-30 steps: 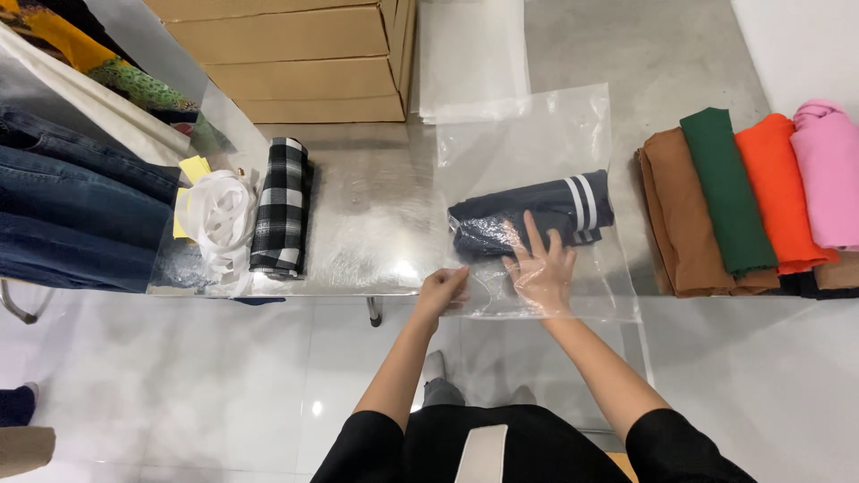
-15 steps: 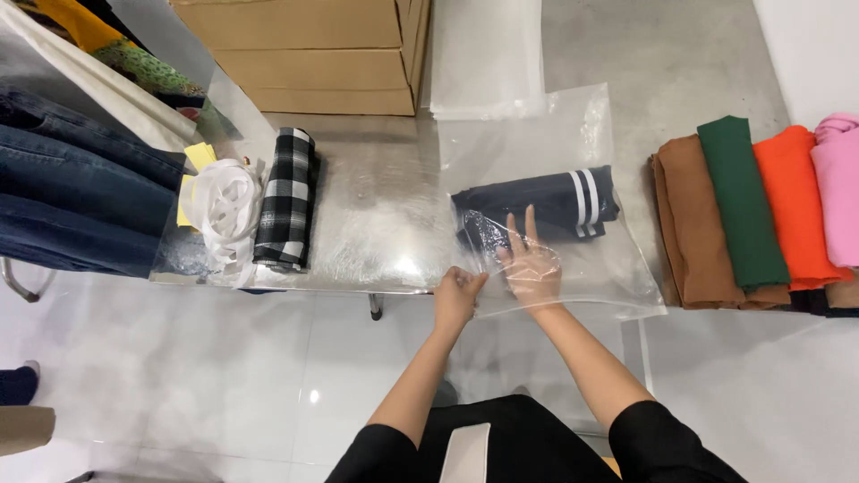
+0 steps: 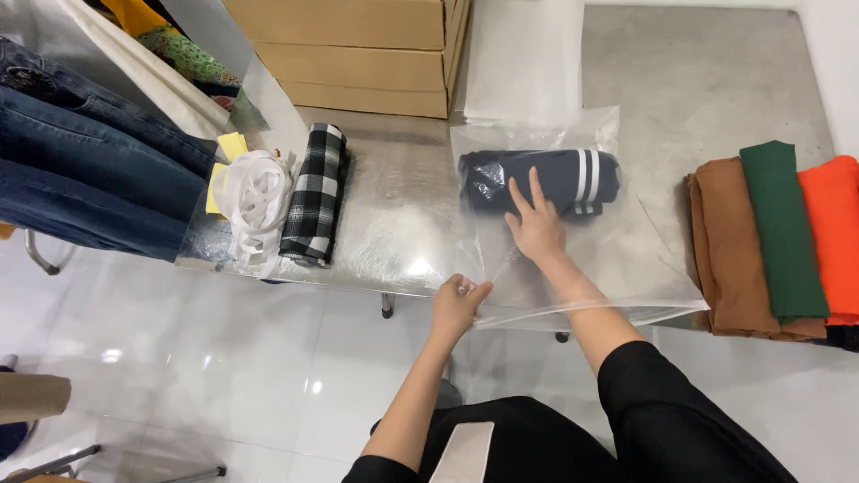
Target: The person places a folded navy blue garment into a clear plastic bag on a metal table. They then place the bagged item into a cardboard box, close the box, and secure it by wrapping a white ribbon around it.
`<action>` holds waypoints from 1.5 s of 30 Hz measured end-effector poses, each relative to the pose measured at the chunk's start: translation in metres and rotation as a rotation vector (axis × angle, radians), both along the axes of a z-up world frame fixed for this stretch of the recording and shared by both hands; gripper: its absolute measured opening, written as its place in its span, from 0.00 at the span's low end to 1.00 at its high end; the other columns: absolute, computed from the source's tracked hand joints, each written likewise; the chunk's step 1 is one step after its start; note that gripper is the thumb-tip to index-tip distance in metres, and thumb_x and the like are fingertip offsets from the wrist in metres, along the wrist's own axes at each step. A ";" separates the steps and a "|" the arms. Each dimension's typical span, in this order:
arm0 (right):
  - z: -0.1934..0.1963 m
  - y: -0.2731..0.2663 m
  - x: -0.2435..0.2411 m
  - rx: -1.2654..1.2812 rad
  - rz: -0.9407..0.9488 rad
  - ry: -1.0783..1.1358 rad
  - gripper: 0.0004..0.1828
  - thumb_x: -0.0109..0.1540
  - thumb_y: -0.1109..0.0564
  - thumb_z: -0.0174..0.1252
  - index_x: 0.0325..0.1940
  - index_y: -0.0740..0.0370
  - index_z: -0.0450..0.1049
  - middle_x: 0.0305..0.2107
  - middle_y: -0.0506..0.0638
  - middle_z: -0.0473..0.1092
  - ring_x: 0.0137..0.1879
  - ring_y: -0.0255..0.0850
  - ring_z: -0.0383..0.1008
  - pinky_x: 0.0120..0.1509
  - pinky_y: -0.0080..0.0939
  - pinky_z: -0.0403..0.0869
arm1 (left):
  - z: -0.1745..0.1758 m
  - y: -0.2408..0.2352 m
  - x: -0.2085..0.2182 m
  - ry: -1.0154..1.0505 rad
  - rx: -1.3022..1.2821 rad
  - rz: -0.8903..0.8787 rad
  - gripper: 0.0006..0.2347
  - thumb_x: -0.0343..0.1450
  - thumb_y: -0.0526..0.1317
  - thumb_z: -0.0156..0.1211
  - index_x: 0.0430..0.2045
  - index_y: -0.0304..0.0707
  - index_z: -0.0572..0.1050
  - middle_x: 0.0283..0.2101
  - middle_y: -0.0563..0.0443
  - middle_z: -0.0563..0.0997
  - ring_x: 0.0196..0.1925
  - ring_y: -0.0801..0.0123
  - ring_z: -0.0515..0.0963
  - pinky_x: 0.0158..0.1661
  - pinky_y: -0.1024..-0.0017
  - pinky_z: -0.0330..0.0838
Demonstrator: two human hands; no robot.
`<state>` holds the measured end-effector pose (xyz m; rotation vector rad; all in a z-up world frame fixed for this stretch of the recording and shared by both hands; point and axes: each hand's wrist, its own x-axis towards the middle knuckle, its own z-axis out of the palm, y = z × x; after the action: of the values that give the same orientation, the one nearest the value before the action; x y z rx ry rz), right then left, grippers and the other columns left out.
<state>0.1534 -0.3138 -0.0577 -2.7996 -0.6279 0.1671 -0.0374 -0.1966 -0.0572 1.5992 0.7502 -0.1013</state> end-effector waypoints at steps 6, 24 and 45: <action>0.003 -0.016 -0.011 0.007 -0.048 -0.093 0.41 0.69 0.52 0.59 0.85 0.35 0.52 0.84 0.50 0.31 0.71 0.63 0.67 0.69 0.66 0.76 | -0.016 0.013 0.012 0.040 0.060 -0.010 0.22 0.70 0.56 0.73 0.38 0.31 0.81 0.20 0.41 0.81 0.17 0.66 0.81 0.18 0.74 0.75; -0.066 -0.012 0.107 0.046 -0.018 0.051 0.42 0.71 0.55 0.54 0.86 0.27 0.49 0.84 0.44 0.23 0.80 0.66 0.55 0.76 0.86 0.55 | -0.054 0.007 -0.001 0.068 -0.258 0.095 0.19 0.68 0.50 0.80 0.30 0.30 0.78 0.17 0.41 0.79 0.10 0.72 0.75 0.14 0.80 0.68; -0.085 -0.164 -0.154 0.136 -0.435 -0.205 0.39 0.74 0.43 0.48 0.84 0.67 0.51 0.79 0.69 0.50 0.84 0.63 0.46 0.83 0.69 0.47 | -0.026 0.043 0.037 0.053 -0.359 0.049 0.17 0.77 0.42 0.62 0.55 0.27 0.77 0.50 0.34 0.84 0.47 0.55 0.87 0.48 0.66 0.83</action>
<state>-0.0004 -0.4774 -0.1430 -2.7593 -0.0552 -0.2405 -0.0008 -0.1533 -0.0831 1.2398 0.7641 -0.2305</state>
